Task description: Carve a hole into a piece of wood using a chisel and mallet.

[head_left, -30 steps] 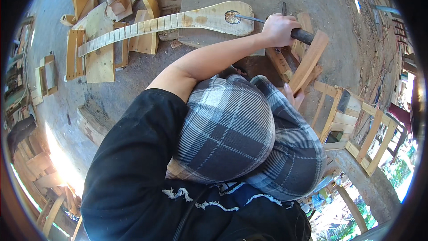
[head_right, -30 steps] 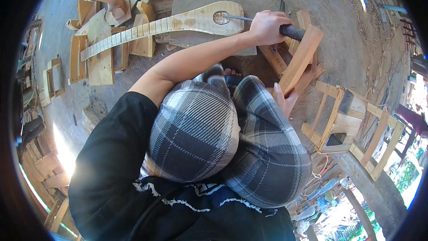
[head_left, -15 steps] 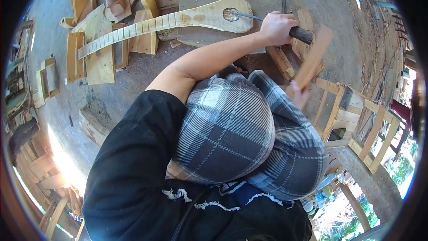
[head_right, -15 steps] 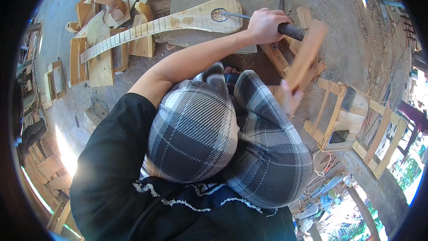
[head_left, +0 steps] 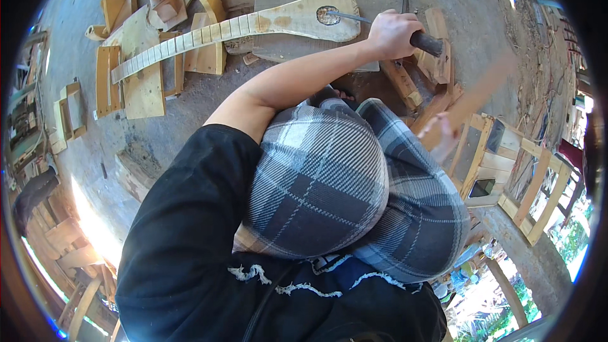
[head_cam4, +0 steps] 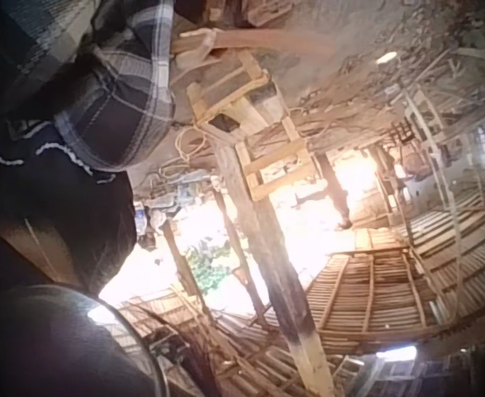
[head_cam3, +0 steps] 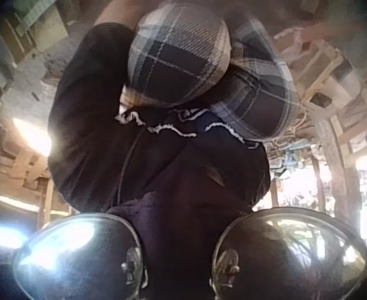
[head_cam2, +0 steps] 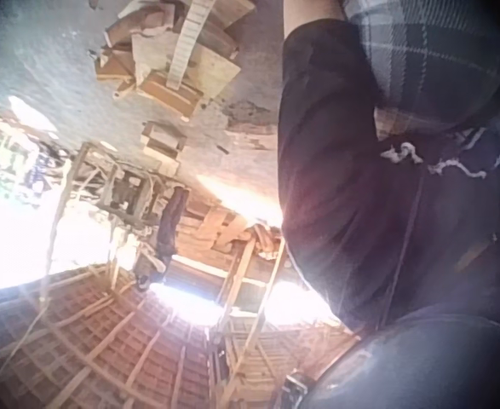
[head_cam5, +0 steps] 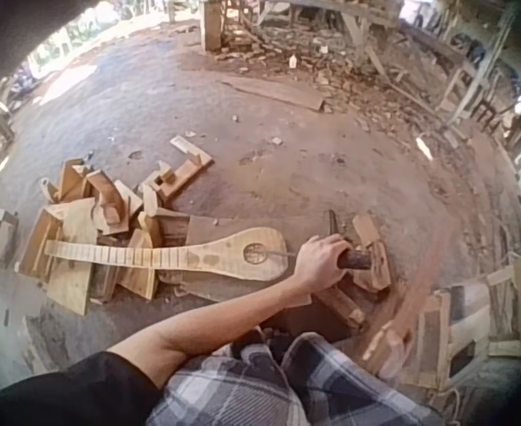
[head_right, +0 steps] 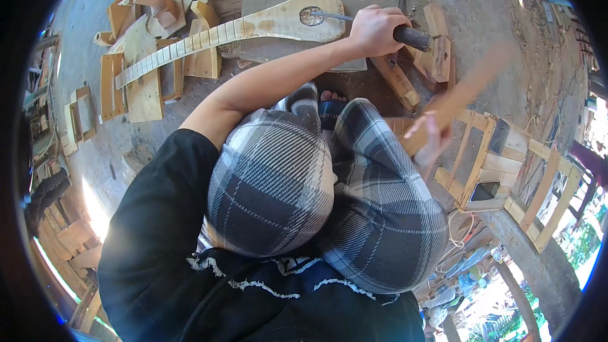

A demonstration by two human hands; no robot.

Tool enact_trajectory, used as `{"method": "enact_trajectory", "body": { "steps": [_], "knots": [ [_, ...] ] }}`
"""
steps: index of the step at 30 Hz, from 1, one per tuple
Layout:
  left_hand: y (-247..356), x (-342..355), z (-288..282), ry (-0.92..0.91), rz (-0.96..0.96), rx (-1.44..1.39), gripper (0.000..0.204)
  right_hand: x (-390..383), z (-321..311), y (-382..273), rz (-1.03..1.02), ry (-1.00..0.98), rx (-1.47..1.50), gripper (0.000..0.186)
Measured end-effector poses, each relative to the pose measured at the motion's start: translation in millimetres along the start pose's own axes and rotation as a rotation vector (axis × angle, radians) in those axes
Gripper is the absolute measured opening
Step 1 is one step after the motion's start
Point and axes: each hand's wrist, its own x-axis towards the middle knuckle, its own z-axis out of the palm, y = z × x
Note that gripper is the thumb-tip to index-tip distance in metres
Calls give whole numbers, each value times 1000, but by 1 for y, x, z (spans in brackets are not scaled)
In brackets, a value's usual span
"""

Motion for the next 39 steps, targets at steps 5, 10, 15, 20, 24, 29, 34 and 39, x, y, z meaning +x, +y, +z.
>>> {"method": "enact_trajectory", "body": {
  "steps": [5, 10, 15, 20, 24, 29, 34, 39],
  "knots": [
    [0, -2, 1, 29, 30, -6, 30, -4, 27, 12, -55, 197, 283, 42],
    [15, 2, -2, 134, 119, -1, 33, -11, 37, 38, 29, 313, -91, 55],
    [14, 1, -2, 149, 88, 10, 37, -9, 41, -4, 58, 232, 81, 48],
    [26, 7, -8, 164, 55, 7, 39, -21, 48, -9, -9, 286, -5, 47],
    [26, 8, -14, 142, 62, -29, 38, -14, 19, 16, 27, 189, -20, 58],
    [24, 8, -13, 139, 63, -41, 35, -14, 14, 21, -19, 136, -99, 66],
    [21, 9, -13, 107, 68, -56, 28, -23, 40, -11, -67, 144, -51, 43],
    [23, 12, -12, 68, 16, -60, 23, -9, 18, -16, -320, 172, -193, 39]
  ]
}}
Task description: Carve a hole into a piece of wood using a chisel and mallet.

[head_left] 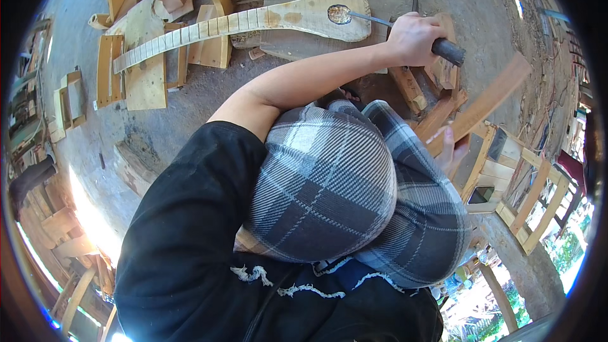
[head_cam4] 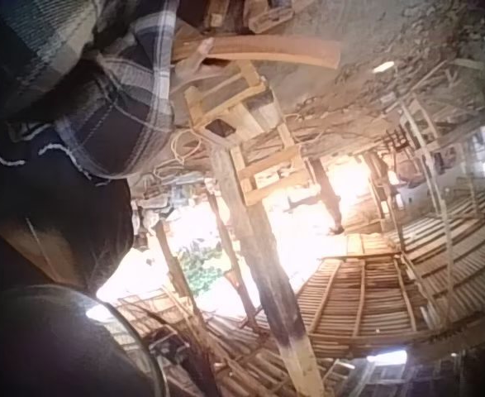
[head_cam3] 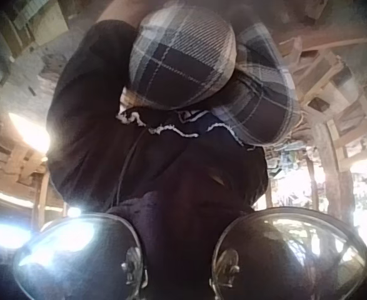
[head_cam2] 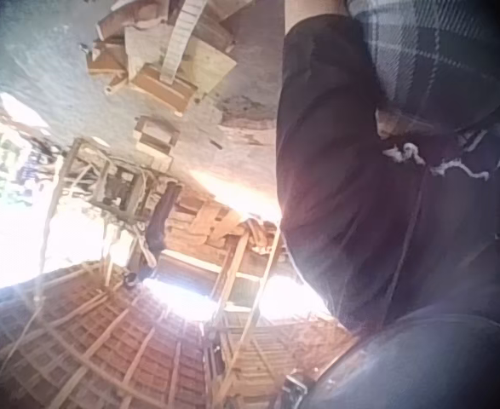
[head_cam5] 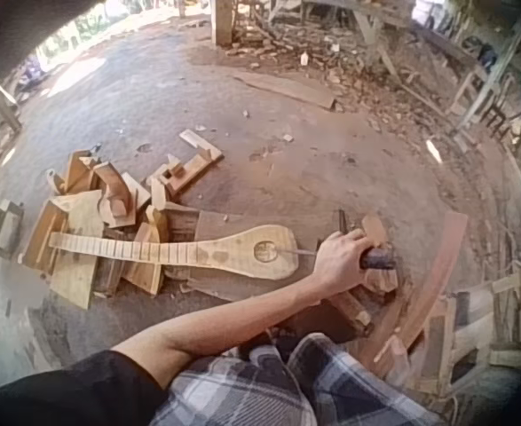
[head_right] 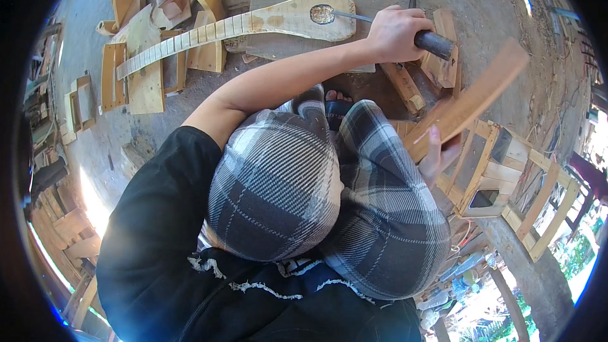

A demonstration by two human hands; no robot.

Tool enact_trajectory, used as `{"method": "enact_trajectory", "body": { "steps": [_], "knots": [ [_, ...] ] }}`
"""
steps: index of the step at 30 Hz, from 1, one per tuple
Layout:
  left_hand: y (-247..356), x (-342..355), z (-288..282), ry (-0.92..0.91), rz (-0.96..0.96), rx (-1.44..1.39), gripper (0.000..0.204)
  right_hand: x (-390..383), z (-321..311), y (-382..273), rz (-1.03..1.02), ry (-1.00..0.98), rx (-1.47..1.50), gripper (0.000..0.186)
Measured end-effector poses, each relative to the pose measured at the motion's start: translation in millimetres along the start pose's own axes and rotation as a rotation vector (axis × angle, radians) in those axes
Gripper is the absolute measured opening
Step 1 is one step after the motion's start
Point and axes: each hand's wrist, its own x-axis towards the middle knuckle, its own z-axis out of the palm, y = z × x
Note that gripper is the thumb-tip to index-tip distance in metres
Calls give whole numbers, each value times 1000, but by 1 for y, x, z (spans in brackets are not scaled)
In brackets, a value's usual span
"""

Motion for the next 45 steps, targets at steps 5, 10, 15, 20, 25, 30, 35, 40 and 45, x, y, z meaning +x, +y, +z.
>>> {"method": "enact_trajectory", "body": {
  "steps": [5, 10, 15, 20, 25, 30, 35, 40, 45],
  "knots": [
    [-1, 4, -7, 36, -48, -4, 24, 0, -1, -11, -88, 52, 206, 33],
    [0, 1, -6, 133, -48, -14, 25, -11, 0, 4, -67, 52, 114, 40],
    [0, 7, -11, 342, -21, 41, 30, -11, -1, 5, -32, 48, -46, 50],
    [-3, 19, -25, 391, -122, 87, 35, -6, 10, -16, -96, 3, 113, 32],
    [-3, 20, -29, 453, -123, 93, 37, -9, 11, -14, -110, 9, 81, 31],
    [-4, 22, -34, 461, -128, 80, 39, -6, -2, -7, 20, -100, 28, 51],
    [-4, 26, -35, 503, -199, 64, 38, -3, -5, -6, -3, -156, 18, 50],
    [-6, 30, -45, 575, -276, 21, 35, 1, -6, -8, -12, -197, -1, 50],
    [-6, 26, -47, 469, -292, -111, 33, 6, -8, -12, -35, -170, 73, 46]
  ]
}}
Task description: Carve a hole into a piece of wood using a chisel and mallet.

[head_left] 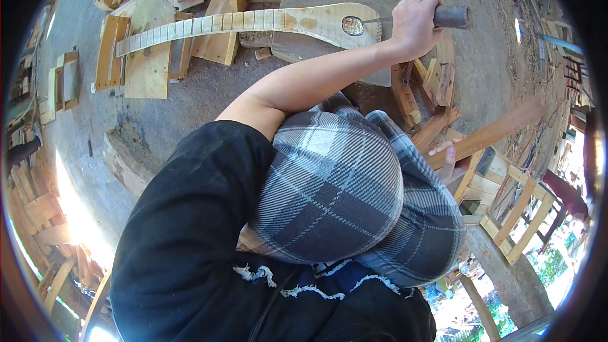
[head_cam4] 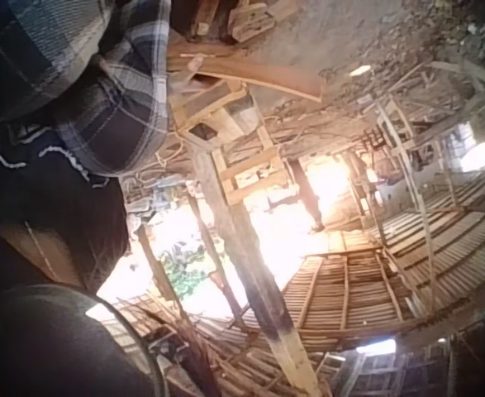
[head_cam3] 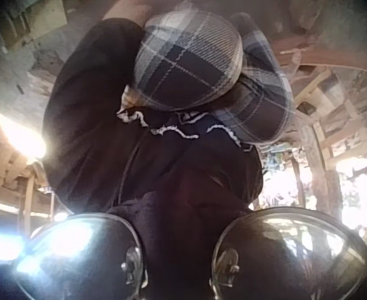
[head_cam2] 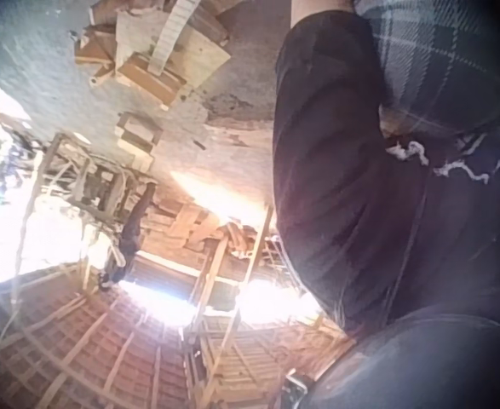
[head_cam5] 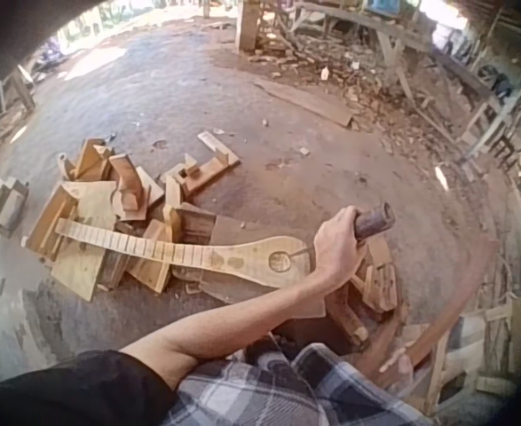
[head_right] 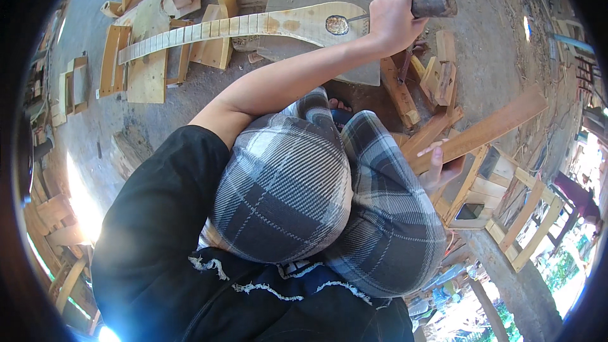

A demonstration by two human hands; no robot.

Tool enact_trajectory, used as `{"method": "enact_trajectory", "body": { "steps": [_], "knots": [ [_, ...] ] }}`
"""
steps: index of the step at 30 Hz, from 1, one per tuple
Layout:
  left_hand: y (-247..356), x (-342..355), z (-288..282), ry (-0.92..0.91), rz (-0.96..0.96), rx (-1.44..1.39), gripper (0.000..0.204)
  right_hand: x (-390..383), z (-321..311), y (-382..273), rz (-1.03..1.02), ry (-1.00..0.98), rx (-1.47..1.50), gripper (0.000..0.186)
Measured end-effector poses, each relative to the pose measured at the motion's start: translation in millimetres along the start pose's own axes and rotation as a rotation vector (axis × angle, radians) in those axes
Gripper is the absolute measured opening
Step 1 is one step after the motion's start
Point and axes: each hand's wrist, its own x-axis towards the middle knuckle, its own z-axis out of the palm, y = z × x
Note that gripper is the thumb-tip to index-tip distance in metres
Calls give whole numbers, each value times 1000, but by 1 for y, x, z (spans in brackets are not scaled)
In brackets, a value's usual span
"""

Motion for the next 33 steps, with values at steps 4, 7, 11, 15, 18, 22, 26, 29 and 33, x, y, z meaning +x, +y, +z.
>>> {"method": "enact_trajectory", "body": {
  "steps": [4, 7, 11, 15, 18, 22, 26, 29, 33],
  "knots": [
    [-1, -7, -2, -25, 53, -13, 32, 31, 14, -38, -168, 93, -238, 37],
    [-2, -10, -2, -75, 63, 17, 31, 31, 26, -58, -212, 66, -134, 33],
    [0, -8, 3, -101, 52, 2, 30, 25, 34, -29, 17, -128, 96, 26],
    [-3, -10, 1, -110, 47, 1, 29, 28, 65, -43, -11, 86, -262, 20],
    [-5, -12, -3, -97, 48, 36, 29, 33, 44, -67, -45, 97, 166, 21],
    [-1, -10, 4, -87, 43, 19, 27, 23, 48, -30, -112, -99, 158, 23],
    [-1, -6, 10, -80, -5, 29, 26, 26, 56, -37, -32, 77, -313, 25],
    [-9, -10, 0, -51, 31, 53, 27, 30, 29, -46, 32, -17, 242, 36],
    [4, -8, 14, -72, 31, 3, 27, 24, 39, -26, 176, 52, -170, 45]
  ]
}}
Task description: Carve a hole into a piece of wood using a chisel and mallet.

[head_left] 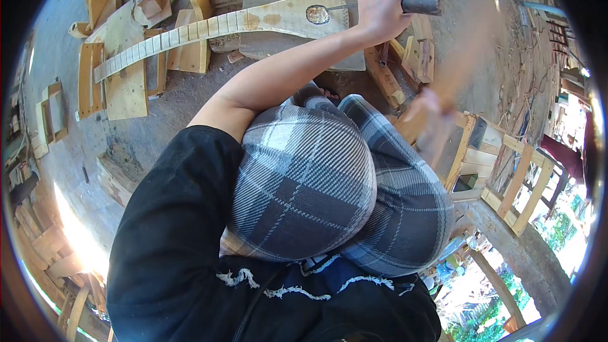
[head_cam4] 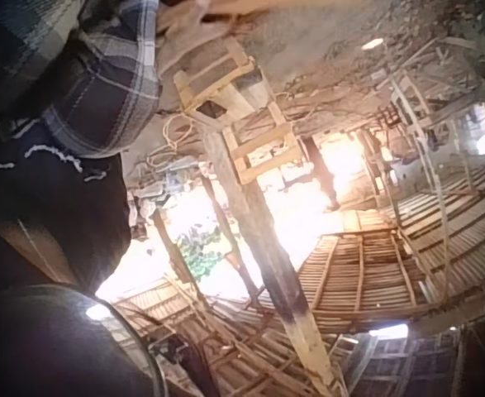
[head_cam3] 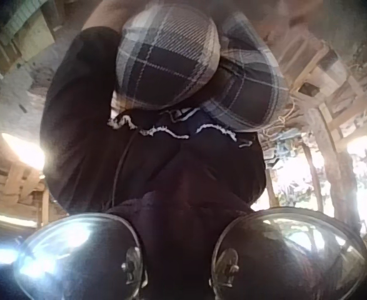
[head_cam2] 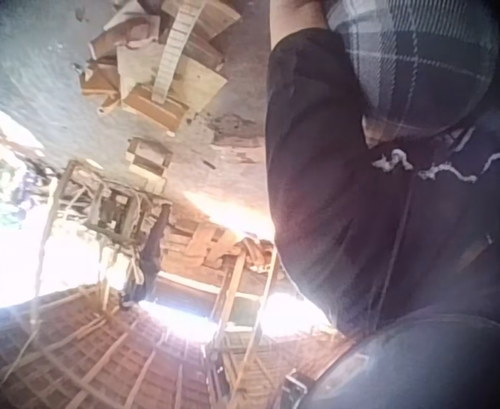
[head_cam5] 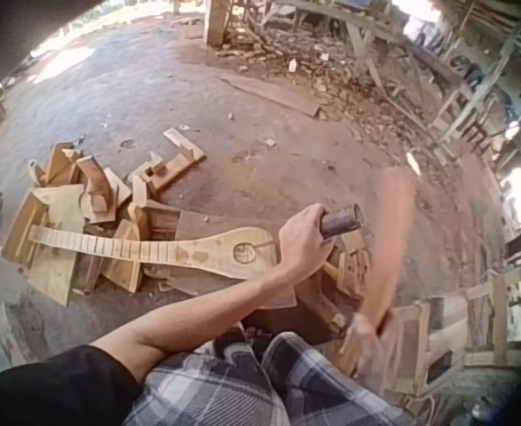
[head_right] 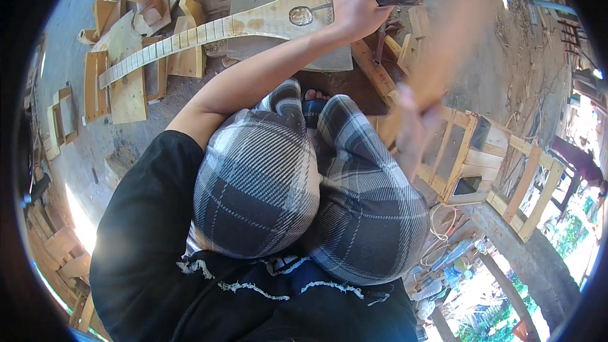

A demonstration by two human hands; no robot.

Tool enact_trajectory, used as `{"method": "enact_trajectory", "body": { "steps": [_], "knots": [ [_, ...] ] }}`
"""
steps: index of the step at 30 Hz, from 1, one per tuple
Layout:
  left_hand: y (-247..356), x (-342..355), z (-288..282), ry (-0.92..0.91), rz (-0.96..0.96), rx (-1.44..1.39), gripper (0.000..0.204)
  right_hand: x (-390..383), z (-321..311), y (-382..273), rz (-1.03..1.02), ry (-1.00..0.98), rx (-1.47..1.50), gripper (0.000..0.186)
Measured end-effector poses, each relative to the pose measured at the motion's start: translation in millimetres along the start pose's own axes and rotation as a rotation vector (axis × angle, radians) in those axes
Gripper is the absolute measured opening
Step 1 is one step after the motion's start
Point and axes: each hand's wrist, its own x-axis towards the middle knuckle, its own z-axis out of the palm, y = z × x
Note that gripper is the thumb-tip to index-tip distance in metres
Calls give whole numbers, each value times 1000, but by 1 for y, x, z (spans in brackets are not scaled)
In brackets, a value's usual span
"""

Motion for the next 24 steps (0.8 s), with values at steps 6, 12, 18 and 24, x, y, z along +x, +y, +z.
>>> {"method": "enact_trajectory", "body": {
  "steps": [6, 12, 18, 24],
  "knots": [
    [-6, -3, -7, -36, -1, 65, 24, 0, -1, -44, 25, 32, 82, 38],
    [0, -1, -4, -115, -55, 31, 22, -4, 35, -23, -108, -53, -190, 40],
    [3, -2, -9, -115, -2, 27, 23, 1, 3, -44, -127, -28, 226, 31],
    [-4, -2, 0, -170, -32, 53, 23, 11, 22, -20, -146, -75, -265, 42]
  ]
}}
